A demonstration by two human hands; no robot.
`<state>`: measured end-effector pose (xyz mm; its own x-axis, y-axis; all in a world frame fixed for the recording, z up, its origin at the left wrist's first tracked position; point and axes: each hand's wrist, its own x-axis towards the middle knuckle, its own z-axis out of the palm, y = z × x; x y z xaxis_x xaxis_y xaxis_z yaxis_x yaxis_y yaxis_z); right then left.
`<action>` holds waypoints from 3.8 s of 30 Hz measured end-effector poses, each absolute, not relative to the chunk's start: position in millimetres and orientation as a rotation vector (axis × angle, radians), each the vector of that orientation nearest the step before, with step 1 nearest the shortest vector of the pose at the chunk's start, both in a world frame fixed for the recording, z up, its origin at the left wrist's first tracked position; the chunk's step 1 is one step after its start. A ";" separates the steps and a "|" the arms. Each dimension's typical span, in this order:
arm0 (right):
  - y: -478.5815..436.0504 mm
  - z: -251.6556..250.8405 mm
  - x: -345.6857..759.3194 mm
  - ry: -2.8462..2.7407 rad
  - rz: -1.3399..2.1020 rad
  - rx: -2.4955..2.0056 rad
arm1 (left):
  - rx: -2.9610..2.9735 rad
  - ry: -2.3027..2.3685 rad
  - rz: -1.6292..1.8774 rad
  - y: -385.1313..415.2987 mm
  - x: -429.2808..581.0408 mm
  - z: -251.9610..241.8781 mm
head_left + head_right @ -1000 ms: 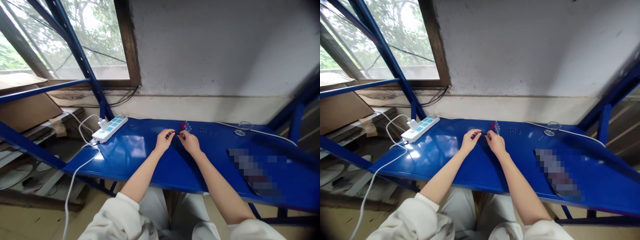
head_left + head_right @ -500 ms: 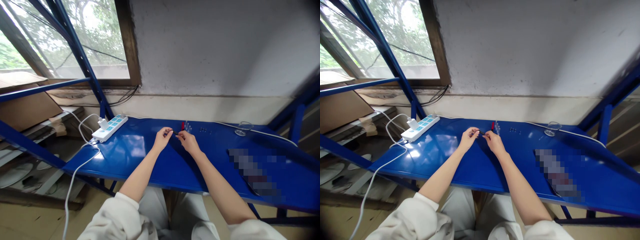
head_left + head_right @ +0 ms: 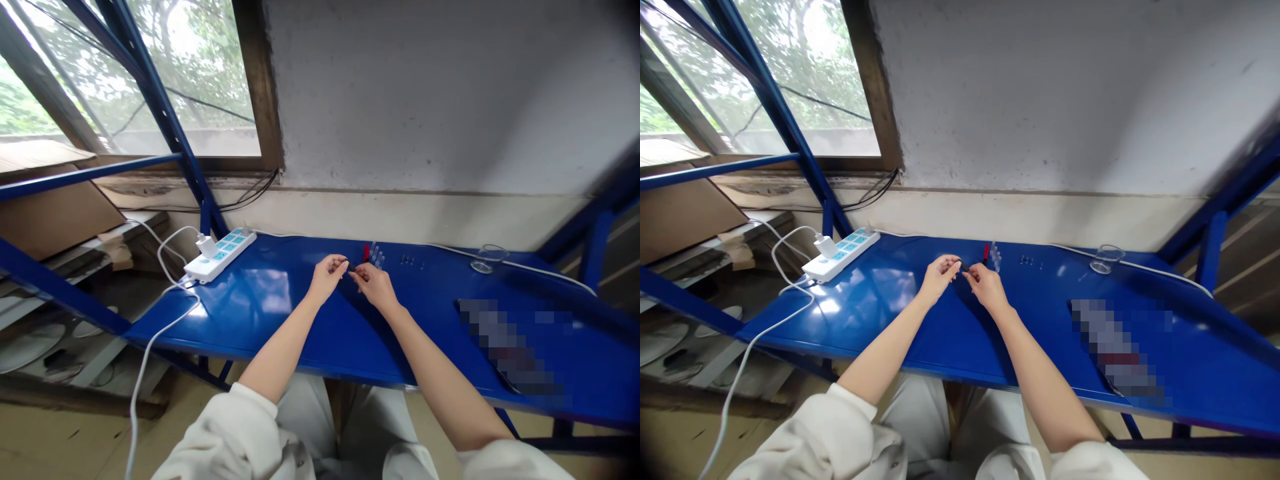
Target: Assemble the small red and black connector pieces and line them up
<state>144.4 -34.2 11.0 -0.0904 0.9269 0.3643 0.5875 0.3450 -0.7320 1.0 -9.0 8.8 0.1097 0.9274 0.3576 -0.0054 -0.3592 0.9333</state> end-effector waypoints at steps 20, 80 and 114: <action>-34.2 16.9 149.7 -1.833 0.280 -1.462 | 1.817 2.274 1.028 22.9 -66.3 6.0; 0.6 -7.8 190.0 -1.543 0.180 -2.085 | 2.208 1.379 1.547 3.9 31.4 -3.5; -17.9 6.8 171.2 -1.911 -0.169 -1.805 | 2.398 1.133 1.431 -5.5 35.7 2.5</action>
<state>171.2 -17.9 6.8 0.0063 0.9005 0.4349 0.9628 0.1120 -0.2458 35.7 -5.5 2.5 0.2697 0.6564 0.7045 0.5354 -0.7104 0.4569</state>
